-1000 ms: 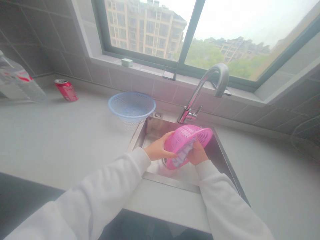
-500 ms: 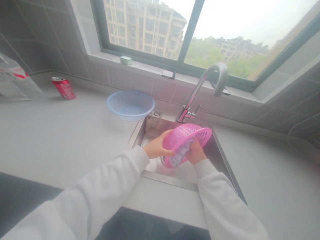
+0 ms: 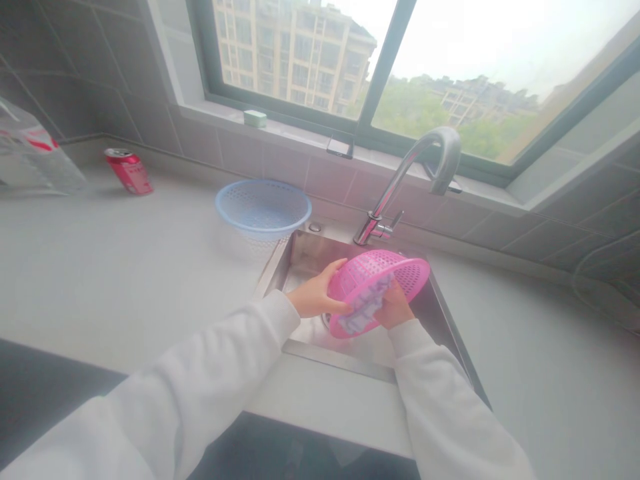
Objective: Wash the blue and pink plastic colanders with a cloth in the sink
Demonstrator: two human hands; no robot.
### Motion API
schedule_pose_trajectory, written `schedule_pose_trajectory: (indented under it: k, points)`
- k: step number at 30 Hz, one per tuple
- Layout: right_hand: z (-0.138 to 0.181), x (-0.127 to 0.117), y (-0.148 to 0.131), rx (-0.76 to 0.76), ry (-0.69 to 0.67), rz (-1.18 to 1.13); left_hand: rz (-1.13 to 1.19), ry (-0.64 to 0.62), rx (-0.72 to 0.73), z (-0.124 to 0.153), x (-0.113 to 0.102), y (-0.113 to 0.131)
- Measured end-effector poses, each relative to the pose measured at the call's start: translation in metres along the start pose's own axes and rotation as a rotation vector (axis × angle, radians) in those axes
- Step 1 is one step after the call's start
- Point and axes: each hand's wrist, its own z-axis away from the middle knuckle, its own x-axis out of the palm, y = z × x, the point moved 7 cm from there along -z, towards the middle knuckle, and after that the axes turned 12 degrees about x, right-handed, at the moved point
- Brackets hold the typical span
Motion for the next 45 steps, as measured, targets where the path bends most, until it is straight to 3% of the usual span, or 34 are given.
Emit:
schedule_pose_trajectory:
  k: [5, 10, 18, 27, 34, 45]
  points:
    - [0.002, 0.016, 0.011, 0.075, -0.14, 0.237, -0.018, 0.005, -0.006, 0.0, -0.001, -0.008]
    - [0.0, 0.001, 0.005, 0.011, -0.017, 0.048, -0.008, 0.002, -0.008, 0.0, -0.001, -0.009]
    - [0.002, 0.007, 0.0, -0.047, -0.027, 0.434, -0.033, -0.003, -0.016, 0.002, 0.0, -0.006]
    - [0.002, -0.002, -0.003, -0.074, 0.039, 0.356, -0.05, -0.013, -0.023, 0.002, 0.0, -0.007]
    - [-0.001, 0.004, 0.004, -0.053, -0.003, 0.447, -0.099, -0.029, -0.022, 0.002, 0.001, -0.001]
    - [0.0, 0.003, 0.001, -0.059, -0.003, 0.327, -0.094, -0.032, -0.021, 0.002, 0.001, -0.001]
